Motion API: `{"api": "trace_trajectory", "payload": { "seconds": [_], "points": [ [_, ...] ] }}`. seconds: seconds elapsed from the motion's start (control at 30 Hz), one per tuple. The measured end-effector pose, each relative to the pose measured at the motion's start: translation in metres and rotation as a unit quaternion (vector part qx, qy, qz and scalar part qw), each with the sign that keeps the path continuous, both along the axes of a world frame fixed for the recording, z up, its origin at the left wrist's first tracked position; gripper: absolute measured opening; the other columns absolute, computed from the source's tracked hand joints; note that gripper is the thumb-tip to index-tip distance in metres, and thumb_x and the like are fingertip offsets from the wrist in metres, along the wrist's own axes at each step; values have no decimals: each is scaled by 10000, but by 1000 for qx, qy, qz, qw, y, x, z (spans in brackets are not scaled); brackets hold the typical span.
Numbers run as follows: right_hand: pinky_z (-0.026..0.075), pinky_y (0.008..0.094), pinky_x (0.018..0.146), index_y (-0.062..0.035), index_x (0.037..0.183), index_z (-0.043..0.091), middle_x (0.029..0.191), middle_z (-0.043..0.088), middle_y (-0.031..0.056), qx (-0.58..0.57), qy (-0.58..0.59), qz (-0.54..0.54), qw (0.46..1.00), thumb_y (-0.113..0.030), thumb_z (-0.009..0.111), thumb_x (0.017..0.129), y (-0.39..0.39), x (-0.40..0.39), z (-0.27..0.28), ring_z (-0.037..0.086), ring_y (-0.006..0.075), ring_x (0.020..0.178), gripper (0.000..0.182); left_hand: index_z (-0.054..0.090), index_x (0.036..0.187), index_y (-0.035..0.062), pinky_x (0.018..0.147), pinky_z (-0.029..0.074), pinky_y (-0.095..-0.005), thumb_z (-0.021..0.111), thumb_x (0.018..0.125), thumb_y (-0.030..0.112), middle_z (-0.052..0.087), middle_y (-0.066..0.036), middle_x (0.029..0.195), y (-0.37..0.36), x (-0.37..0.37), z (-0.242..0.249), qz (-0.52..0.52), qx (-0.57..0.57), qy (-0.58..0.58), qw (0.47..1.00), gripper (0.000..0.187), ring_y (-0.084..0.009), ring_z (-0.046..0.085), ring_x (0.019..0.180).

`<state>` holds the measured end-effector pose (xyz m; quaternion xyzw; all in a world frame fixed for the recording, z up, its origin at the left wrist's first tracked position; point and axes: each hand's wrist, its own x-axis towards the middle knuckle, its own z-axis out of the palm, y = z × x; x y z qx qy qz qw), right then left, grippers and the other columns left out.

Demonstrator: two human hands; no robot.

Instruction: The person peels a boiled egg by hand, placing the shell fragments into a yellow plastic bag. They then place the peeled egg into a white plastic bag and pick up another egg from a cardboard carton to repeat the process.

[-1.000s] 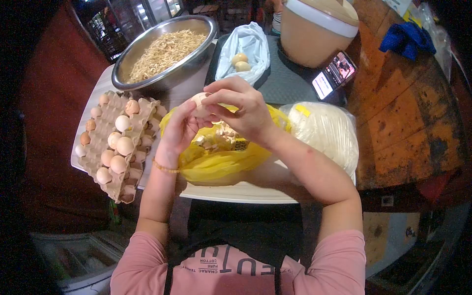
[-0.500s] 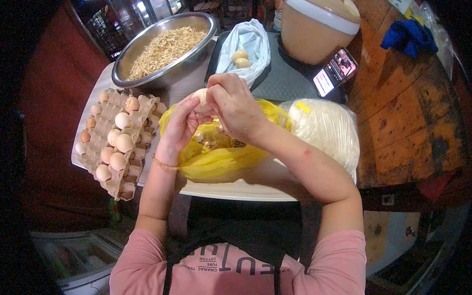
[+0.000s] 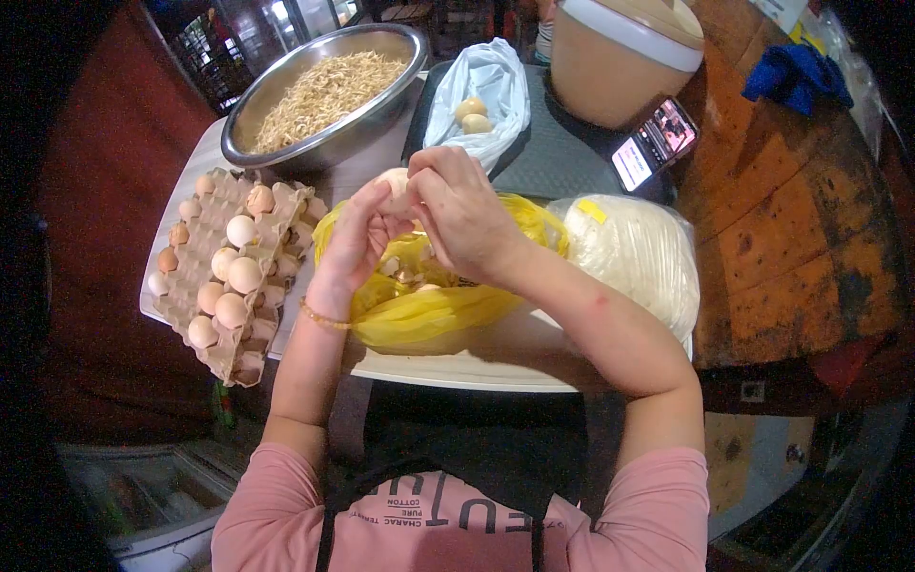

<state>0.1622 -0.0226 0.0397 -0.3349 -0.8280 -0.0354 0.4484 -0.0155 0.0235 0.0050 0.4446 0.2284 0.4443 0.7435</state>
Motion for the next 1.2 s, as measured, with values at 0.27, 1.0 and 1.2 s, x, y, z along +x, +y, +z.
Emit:
{"api": "trace_trajectory", "payload": {
  "seconds": [0.27, 1.0, 1.2],
  "points": [
    [438, 404, 831, -63, 932, 589, 1034, 560, 114, 5, 44, 11, 999, -17, 688, 731, 0, 2, 3, 540, 321, 961, 229, 547, 1208, 3, 822, 528, -319, 512, 970, 298, 657, -107, 1091, 3, -5, 0, -14, 16, -18, 1000, 381, -202, 664, 953],
    [393, 412, 919, -50, 904, 500, 1067, 501, 121, 41, -20, -27, 999, 24, 635, 726, 0, -1, 4, 487, 336, 1051, 235, 525, 1194, 5, 808, 531, -308, 546, 962, 247, 643, -116, 1097, -8, 1, 6, -20, 17, -23, 999, 336, -217, 666, 950],
    [387, 423, 933, -44, 906, 500, 1089, 495, 131, 37, -20, -26, 999, 36, 633, 734, -2, -2, 3, 482, 345, 1057, 231, 522, 1216, 20, 834, 524, -321, 496, 983, 296, 638, -103, 1124, -4, -3, 4, -24, 7, -41, 999, 362, -204, 654, 977]
  ]
}}
